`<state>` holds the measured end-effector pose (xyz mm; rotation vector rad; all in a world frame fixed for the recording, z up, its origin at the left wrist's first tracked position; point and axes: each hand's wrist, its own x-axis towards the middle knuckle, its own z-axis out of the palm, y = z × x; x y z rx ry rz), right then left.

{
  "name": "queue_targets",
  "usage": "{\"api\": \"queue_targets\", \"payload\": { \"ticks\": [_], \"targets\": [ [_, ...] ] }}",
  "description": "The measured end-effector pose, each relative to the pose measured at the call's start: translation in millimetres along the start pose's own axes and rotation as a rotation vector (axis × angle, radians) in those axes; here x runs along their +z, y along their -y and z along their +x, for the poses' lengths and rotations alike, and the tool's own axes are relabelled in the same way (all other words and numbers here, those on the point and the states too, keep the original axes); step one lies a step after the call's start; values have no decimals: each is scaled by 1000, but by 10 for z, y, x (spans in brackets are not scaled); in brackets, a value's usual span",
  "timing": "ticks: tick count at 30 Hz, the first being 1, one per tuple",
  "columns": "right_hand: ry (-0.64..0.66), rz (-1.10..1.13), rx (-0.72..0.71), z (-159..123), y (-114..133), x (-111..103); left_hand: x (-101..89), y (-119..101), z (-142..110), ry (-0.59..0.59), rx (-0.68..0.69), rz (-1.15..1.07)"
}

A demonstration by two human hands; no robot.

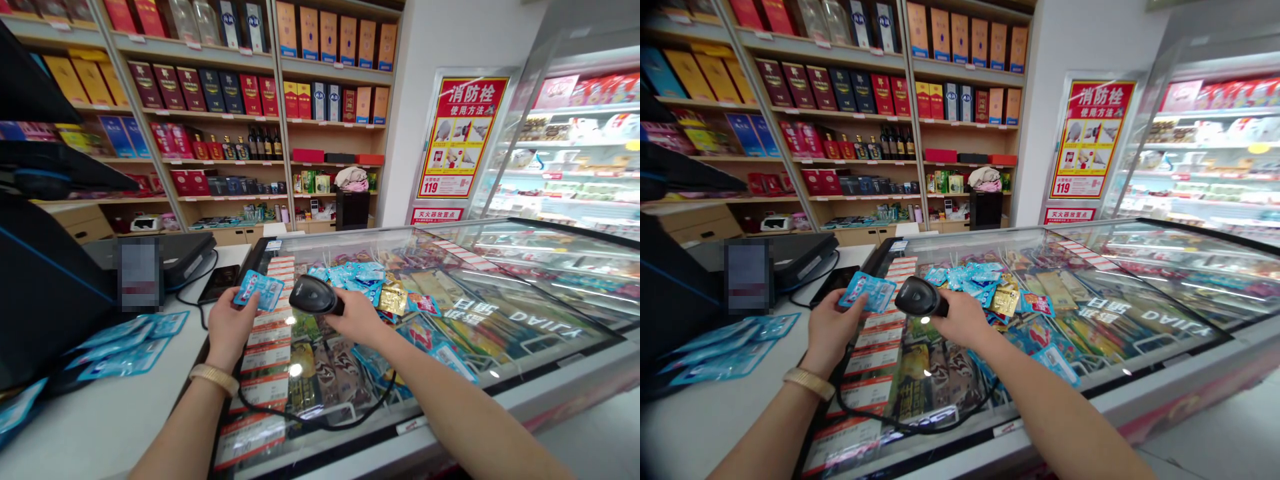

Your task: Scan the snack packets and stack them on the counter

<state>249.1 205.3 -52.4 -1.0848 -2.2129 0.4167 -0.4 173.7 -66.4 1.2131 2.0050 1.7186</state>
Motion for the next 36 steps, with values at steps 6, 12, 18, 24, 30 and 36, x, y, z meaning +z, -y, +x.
{"api": "queue_targets", "payload": {
  "ticks": [6,12,18,24,30,36],
  "targets": [
    [0,-18,-1,4,2,-7,-2,37,12,4,15,-14],
    [-2,-23,12,12,2,-10,11,70,29,-4,4,-57],
    [-3,-15,27,6,5,-5,8,82,31,-5,17,-60],
    [-27,31,25,6,-51,28,-3,21,-4,-25,44,-20],
    [-47,66,9,-2,-87,35,-553,-129,177,-248,230,199],
    [-77,49,-25,-13,-79,33,-1479,13,440,-379,-9,514]
  ]
}}
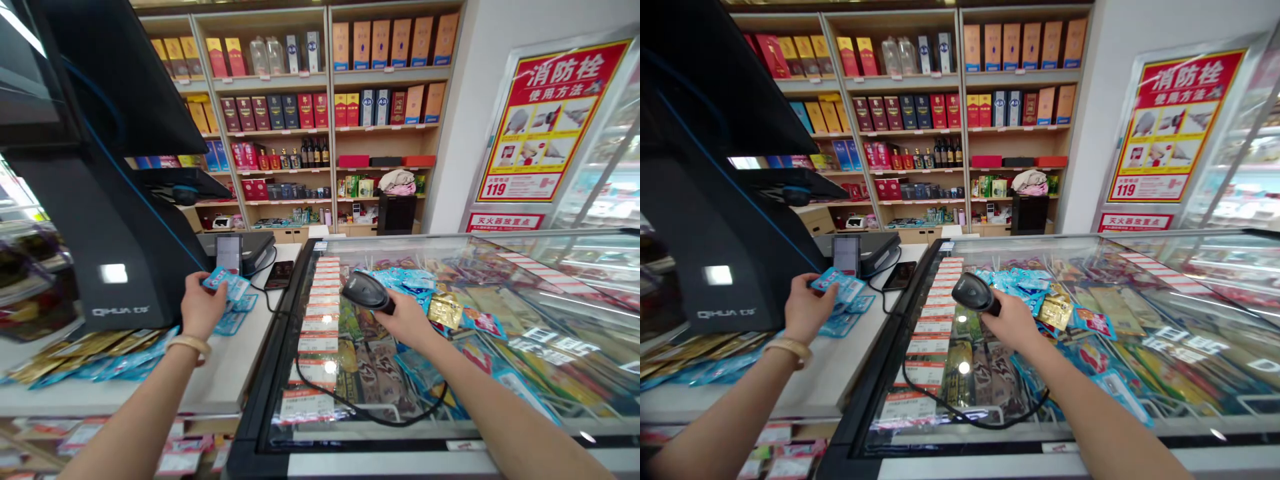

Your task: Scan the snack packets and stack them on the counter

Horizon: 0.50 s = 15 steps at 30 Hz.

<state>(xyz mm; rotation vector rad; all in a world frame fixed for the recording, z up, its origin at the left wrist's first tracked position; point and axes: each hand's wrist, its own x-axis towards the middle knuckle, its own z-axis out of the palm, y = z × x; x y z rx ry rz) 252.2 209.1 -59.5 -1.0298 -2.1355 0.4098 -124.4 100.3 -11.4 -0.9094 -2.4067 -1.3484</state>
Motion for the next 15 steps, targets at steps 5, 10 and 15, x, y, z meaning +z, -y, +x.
{"api": "queue_targets", "payload": {
  "ticks": [5,10,15],
  "targets": [
    [-26,17,-15,8,-7,3,-158,275,214,42,-102,190],
    [-42,22,28,27,-20,-12,-189,283,196,128,-10,359],
    [-87,158,36,70,-38,-48,-143,115,108,24,64,331]
  ]
}}
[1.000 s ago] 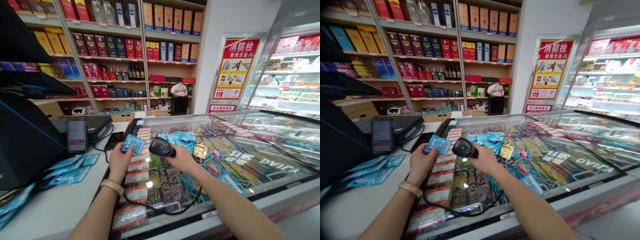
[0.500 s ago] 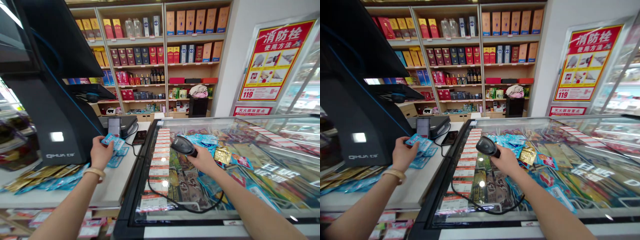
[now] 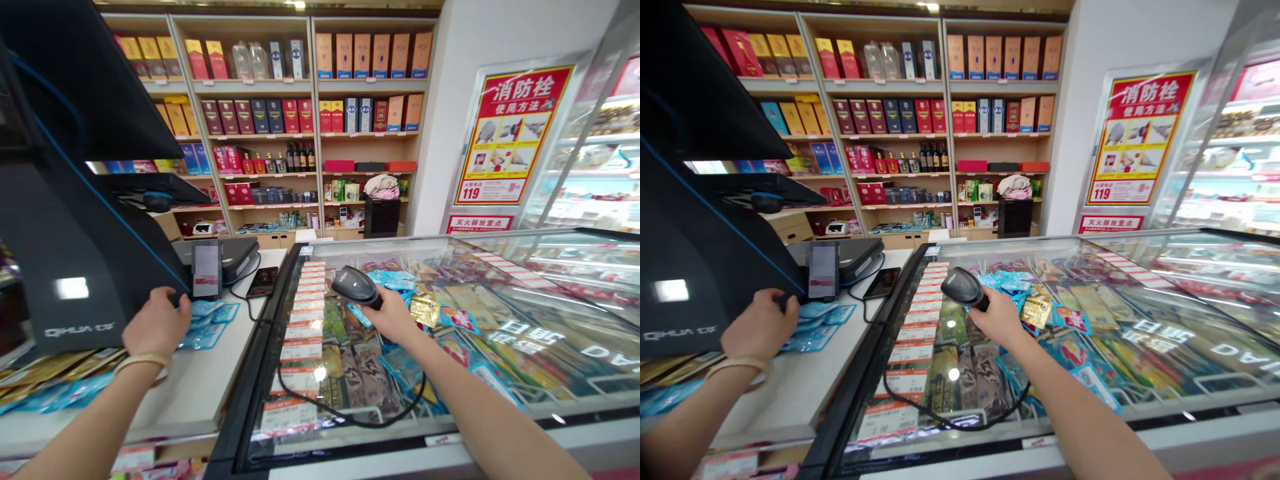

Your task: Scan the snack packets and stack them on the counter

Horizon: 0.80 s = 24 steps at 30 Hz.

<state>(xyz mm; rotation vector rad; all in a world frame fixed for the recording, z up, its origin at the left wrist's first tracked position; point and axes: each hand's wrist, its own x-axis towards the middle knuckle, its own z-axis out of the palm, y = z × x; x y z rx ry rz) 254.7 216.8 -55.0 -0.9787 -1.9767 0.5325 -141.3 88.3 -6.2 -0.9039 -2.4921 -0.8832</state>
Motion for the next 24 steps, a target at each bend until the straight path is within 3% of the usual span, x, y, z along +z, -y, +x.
{"api": "queue_targets", "payload": {
  "ticks": [3,5,9,12,15,20,24],
  "targets": [
    [-96,68,14,49,-15,-35,75,-275,-98,-72,201,-161],
    [-157,121,35,86,-26,-65,171,-543,-212,-44,313,-280],
    [-238,196,120,155,-45,-118,457,-1177,-574,235,425,-435],
    [-264,199,153,187,-56,-134,723,-1611,-899,485,417,-414],
    [-248,214,153,199,-65,-129,992,-1943,-1156,633,375,-365],
    [-243,221,141,199,-68,-108,1323,-2274,-1284,684,257,-305],
    [-221,206,117,197,-72,-91,1428,-2338,-1252,657,148,-329]
  ]
}}
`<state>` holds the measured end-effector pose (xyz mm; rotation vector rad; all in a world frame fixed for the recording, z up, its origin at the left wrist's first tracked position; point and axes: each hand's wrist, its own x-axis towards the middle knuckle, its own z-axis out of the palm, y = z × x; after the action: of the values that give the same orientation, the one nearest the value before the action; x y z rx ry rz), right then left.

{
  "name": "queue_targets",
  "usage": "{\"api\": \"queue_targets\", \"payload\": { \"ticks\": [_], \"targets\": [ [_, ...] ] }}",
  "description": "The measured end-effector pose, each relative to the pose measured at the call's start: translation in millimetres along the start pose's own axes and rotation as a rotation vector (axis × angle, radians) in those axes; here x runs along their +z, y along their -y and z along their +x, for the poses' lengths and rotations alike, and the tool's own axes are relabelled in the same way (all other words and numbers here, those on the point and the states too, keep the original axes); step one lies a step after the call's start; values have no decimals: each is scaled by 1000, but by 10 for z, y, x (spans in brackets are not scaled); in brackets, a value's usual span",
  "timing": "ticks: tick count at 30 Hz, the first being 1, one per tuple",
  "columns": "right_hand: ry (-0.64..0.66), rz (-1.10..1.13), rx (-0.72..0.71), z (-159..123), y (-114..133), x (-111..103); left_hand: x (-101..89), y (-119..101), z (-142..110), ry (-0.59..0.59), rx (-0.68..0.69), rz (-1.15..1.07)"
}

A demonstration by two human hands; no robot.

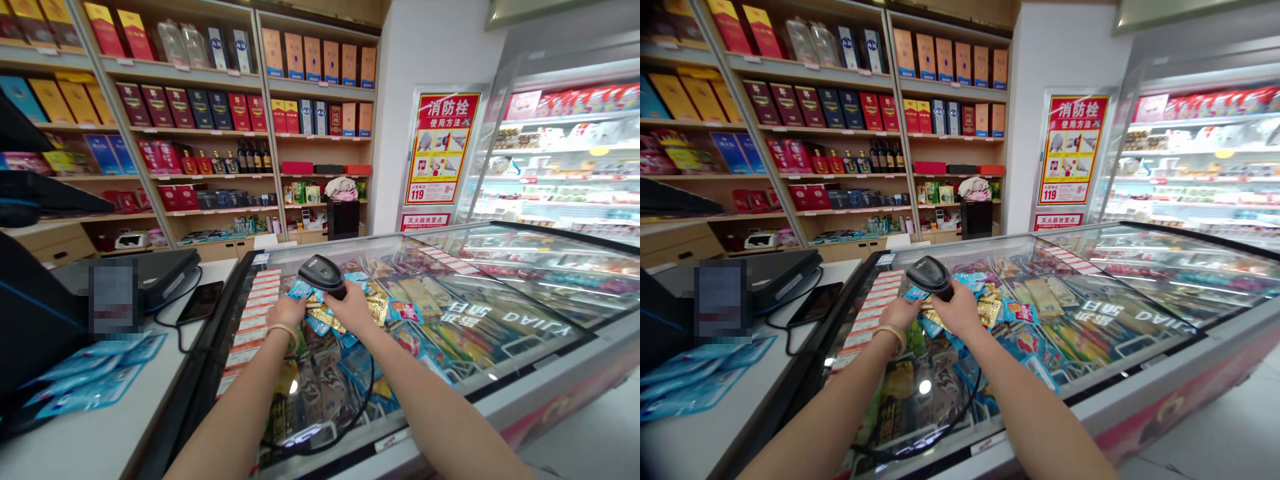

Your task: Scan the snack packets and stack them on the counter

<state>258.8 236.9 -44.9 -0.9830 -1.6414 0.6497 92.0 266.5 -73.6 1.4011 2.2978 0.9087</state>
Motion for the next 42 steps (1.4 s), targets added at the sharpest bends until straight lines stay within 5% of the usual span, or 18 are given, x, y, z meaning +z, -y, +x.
{"api": "queue_targets", "payload": {
  "ticks": [5,11,15,21,42],
  "targets": [
    [26,7,-5,0,-51,31,-96,136,-119,51,30,-230],
    [82,-4,-34,-33,-57,68,-495,411,-377,171,30,-625],
    [136,-69,-43,-105,4,82,-725,592,-421,80,30,-941],
    [255,-172,-82,-210,84,97,-807,744,-407,-149,131,-954],
    [420,-364,-94,-248,114,89,-849,758,-395,-195,170,-975]
  ]
}}
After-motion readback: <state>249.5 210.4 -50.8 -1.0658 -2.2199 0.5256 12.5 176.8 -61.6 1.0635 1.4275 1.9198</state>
